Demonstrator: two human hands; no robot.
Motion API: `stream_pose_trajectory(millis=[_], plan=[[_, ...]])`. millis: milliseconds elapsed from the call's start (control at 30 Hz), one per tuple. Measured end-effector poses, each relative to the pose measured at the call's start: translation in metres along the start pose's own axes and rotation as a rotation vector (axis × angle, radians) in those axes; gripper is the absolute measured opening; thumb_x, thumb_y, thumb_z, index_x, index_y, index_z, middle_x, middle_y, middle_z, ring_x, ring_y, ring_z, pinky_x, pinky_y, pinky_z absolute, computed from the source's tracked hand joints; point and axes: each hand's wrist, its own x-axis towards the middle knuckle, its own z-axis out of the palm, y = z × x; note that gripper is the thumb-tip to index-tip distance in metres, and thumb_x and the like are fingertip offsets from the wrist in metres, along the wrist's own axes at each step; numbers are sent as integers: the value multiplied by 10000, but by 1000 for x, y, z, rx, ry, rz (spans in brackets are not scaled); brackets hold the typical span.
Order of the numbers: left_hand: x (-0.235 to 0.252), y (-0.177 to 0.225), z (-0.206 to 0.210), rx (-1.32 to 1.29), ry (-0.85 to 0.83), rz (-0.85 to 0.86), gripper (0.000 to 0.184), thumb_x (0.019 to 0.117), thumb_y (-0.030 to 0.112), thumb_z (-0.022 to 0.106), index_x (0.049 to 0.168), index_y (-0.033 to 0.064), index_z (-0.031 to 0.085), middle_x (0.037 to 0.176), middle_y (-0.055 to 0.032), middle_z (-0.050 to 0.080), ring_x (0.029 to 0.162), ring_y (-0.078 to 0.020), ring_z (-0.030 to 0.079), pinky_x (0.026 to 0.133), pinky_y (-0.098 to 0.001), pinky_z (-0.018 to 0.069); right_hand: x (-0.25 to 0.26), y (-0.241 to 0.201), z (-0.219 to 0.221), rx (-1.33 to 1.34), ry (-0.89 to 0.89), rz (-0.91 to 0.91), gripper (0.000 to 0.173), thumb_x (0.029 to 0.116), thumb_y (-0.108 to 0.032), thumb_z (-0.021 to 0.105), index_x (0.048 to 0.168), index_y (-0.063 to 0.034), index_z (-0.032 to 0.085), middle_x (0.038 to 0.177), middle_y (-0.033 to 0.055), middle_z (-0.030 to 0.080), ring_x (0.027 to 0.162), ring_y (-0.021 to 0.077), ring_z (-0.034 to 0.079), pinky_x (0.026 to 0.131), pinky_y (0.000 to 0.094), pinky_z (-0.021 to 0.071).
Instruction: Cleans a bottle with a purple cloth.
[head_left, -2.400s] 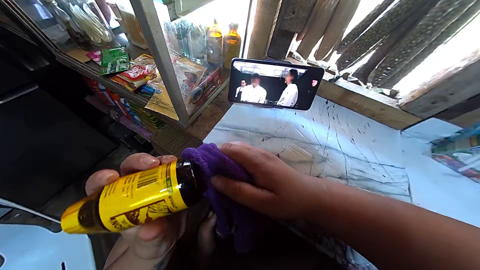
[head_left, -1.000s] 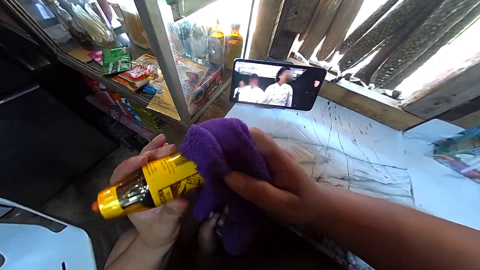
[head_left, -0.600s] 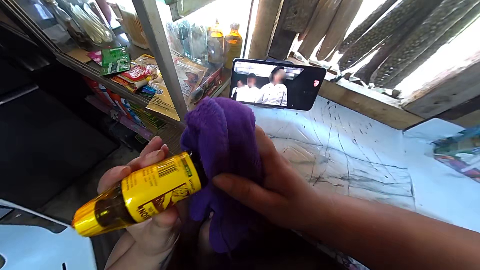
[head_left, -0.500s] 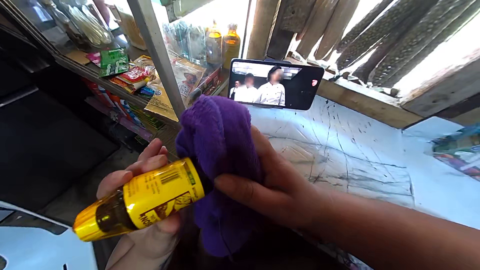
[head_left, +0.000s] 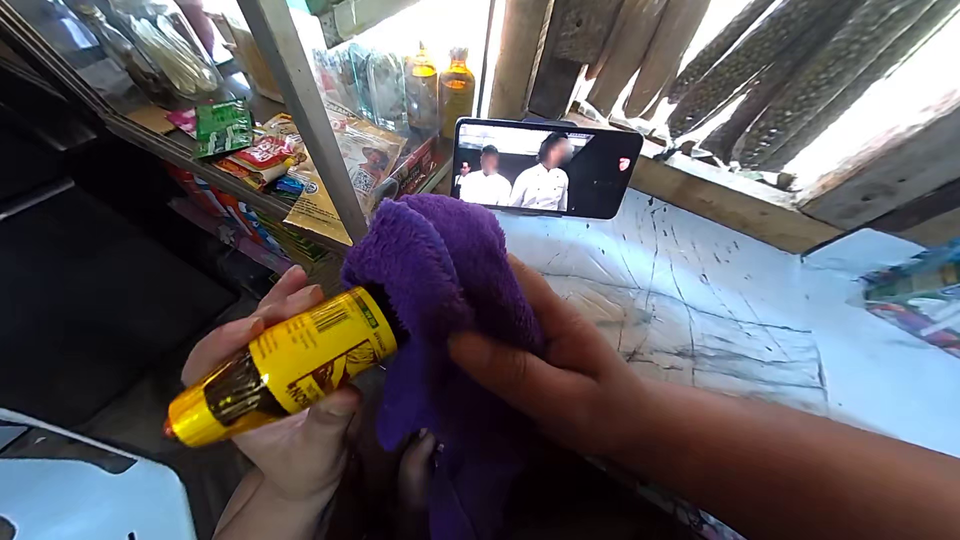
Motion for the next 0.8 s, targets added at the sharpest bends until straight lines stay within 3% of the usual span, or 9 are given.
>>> stream_pose_trajectory(millis=[200, 367, 500, 667, 733, 800], plan=[[-9, -1, 9, -79, -38, -17, 550, 864, 315, 814, 1348, 318, 552, 1310, 142, 641, 1267, -79, 581, 1126, -313, 456, 0, 1, -1, -33, -93, 36, 445, 1017, -98, 576, 1414, 80, 481, 1266, 105, 639, 1135, 39, 623, 987, 223, 535], [-8, 2, 10, -120, -86, -48, 534, 896, 291, 780, 1373, 305, 538, 1349, 133, 634, 1247, -53, 598, 1076, -260, 491, 2, 3, 0, 0, -105, 39, 465, 970, -80, 654, 1386, 55, 499, 1187, 87, 652, 1065, 51, 644, 932, 230, 561], [-14, -1, 13, -279, -122, -151, 511, 893, 179, 775, 1350, 263, 564, 1247, 105, 698, 1116, -45, 673, 980, -237, 559, 2, 5, -2, -17, -34, 84, 503, 902, -53, 717, 1364, 2, 527, 1152, 64, 650, 1032, 57, 652, 886, 222, 574], [-5, 4, 15, -261, -179, -191, 533, 929, 204, 741, 1404, 282, 512, 1311, 113, 656, 1137, -39, 656, 969, -219, 558, 3, 3, -1, 12, 29, 123, 512, 874, -18, 710, 1351, -24, 524, 1133, 42, 657, 1011, 55, 662, 861, 222, 587], [-3, 3, 14, -214, -186, -157, 545, 943, 246, 727, 1430, 276, 486, 1409, 97, 578, 1225, -65, 605, 1001, -236, 539, 4, 2, -1, 61, 48, 154, 513, 883, 8, 691, 1359, -29, 503, 1106, 34, 670, 985, 53, 675, 842, 222, 597], [-2, 1, 12, -185, -149, -127, 548, 922, 254, 754, 1406, 271, 500, 1393, 78, 582, 1216, -94, 613, 986, -256, 555, 5, 0, -2, 103, 55, 204, 500, 917, -2, 675, 1378, -43, 488, 1098, 33, 677, 976, 68, 683, 833, 238, 606]])
